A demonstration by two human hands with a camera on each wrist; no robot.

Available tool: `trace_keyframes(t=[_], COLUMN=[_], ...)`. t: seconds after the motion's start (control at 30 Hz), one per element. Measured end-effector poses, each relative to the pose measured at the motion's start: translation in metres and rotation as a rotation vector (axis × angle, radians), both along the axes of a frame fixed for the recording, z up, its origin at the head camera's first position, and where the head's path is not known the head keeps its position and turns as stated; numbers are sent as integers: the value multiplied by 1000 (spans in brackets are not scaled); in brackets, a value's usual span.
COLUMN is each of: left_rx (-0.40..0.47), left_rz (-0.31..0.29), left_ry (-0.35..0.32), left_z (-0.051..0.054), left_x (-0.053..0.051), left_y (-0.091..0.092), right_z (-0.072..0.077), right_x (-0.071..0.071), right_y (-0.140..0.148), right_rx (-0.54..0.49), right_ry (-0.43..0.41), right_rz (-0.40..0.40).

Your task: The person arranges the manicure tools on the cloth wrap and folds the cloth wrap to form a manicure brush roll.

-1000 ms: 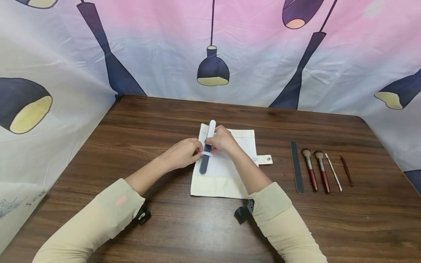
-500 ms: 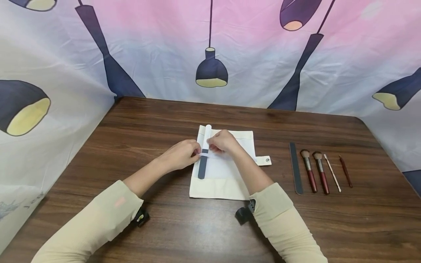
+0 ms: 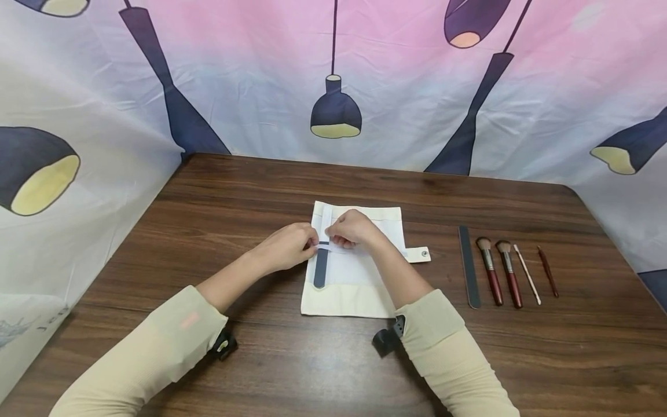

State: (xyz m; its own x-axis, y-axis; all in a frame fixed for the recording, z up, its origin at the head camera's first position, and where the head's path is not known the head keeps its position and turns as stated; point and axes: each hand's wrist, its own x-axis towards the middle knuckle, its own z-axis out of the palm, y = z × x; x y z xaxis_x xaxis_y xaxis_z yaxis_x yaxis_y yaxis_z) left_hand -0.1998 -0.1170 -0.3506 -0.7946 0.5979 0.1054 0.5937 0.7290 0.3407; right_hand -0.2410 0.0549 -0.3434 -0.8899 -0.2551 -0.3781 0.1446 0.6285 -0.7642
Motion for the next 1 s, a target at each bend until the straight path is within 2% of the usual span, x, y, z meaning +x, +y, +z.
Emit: trace_keyframes(t=[0.2,0.33,0.5,0.57,0.67,0.87,1.0], left_rx=[-9,-12,-5,-7,-21,-49,-92], left_rz=[6,7,58,73,54,11,-17], left_ry=[0,8,15,25,42,35,25], left_z=[1,2,3,5,6,7,7], left_x=[1,1,1,2,3,1,0], left_y=[1,2,6,9,15,28,32], right_z=[-2,-1,12,21,32,37,39], right_x=[0,0,6,10,17,33,44], right_y=[0,2,22,36,64,142,184], right_rx=[12,22,59,91,164,288,414], right_ry=[6,26,101,137,163,181,203], right_rz=[-20,-1,59,66,55,2,-9])
